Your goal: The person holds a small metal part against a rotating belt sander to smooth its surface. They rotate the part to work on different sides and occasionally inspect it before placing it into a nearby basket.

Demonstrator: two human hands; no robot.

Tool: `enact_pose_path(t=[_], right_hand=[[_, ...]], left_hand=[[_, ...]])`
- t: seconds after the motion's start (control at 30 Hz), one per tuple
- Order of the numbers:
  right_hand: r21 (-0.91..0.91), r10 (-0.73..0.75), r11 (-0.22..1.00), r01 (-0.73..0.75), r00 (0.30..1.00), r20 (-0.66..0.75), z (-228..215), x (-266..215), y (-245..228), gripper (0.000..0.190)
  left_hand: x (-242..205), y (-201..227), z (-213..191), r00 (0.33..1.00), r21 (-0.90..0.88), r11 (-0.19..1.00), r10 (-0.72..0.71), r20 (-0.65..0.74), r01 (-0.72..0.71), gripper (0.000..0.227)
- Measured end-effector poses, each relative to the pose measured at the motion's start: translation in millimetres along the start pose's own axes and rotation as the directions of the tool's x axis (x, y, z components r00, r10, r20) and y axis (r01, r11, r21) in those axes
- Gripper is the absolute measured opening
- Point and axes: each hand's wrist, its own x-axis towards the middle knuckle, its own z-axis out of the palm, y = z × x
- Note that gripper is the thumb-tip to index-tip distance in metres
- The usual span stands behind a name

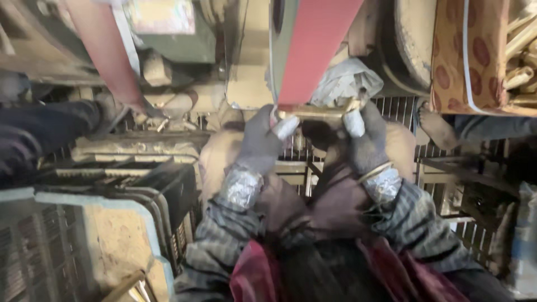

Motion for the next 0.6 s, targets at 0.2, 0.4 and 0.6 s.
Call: enact_pose_path(t=[0.2, 0.4, 0.6], right_hand=[[-0.051, 0.215, 0.975, -0.216, 0.976, -0.010, 3.0, 39.6, 20.5, 0.026], [0.033, -0.009, 0.999, 0.008, 1.000, 0.022, 2.7, 7.0, 19.4, 0.024], [0.044, 0.264, 0.964, -0.263, 0.965, -0.012, 13.9, 45.1, 34.5, 0.023]], left_hand=[[32.6, 1.7, 1.4, 0.984, -0.088, 0.985, -0.154, -0.092, 0.146, 0.020], [-2.6, 10.4, -11.8, 0.999, 0.013, 0.999, 0.052, -0.012, -0.052, 0.021], [32.4, 4.0, -11.4, 0.983, -0.051, 0.990, -0.134, -0.123, 0.128, 0.015]])
